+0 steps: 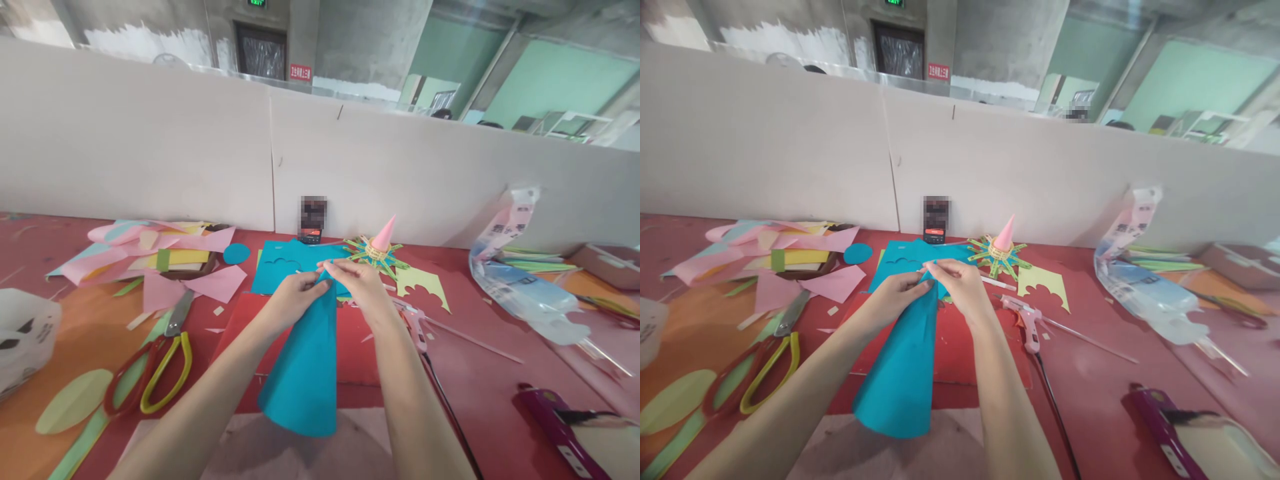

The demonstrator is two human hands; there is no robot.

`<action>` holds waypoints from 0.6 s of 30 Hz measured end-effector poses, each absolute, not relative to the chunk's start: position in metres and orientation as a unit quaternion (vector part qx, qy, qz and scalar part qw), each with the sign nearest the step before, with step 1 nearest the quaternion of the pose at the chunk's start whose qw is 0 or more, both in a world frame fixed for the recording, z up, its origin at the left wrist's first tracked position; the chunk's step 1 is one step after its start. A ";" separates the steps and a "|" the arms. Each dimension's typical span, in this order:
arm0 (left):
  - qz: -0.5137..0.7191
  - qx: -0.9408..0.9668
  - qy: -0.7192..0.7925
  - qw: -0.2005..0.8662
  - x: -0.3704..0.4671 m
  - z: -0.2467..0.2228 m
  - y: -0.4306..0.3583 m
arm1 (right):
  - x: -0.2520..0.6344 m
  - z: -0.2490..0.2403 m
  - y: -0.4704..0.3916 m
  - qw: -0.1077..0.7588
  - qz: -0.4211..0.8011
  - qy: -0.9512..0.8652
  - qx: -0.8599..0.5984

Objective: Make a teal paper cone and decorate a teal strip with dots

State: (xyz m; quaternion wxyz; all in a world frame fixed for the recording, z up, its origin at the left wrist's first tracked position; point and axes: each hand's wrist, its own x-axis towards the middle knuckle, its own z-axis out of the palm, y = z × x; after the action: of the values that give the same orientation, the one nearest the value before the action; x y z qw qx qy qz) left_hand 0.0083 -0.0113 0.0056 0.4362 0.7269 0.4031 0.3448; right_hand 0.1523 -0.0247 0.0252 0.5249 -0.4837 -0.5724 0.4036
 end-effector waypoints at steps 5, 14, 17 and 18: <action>0.337 0.725 0.404 0.444 0.008 0.009 -0.011 | 0.147 0.028 -0.027 0.547 0.402 -0.547 -0.490; 0.302 0.711 0.416 0.481 0.006 0.010 -0.013 | 0.150 0.028 -0.025 0.549 0.344 -0.559 -0.517; 0.314 0.709 0.426 0.466 0.005 0.009 -0.011 | 0.151 0.026 -0.024 0.540 0.348 -0.570 -0.513; 0.322 0.706 0.429 0.462 0.004 0.009 -0.011 | 0.151 0.025 -0.024 0.534 0.353 -0.569 -0.516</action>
State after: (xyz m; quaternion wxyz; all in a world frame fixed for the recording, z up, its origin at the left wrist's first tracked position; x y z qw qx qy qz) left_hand 0.0044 -0.0111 0.0091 0.4624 0.7062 0.4290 0.3218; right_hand 0.1513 -0.0237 0.0247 0.5338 -0.5162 -0.5692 0.3530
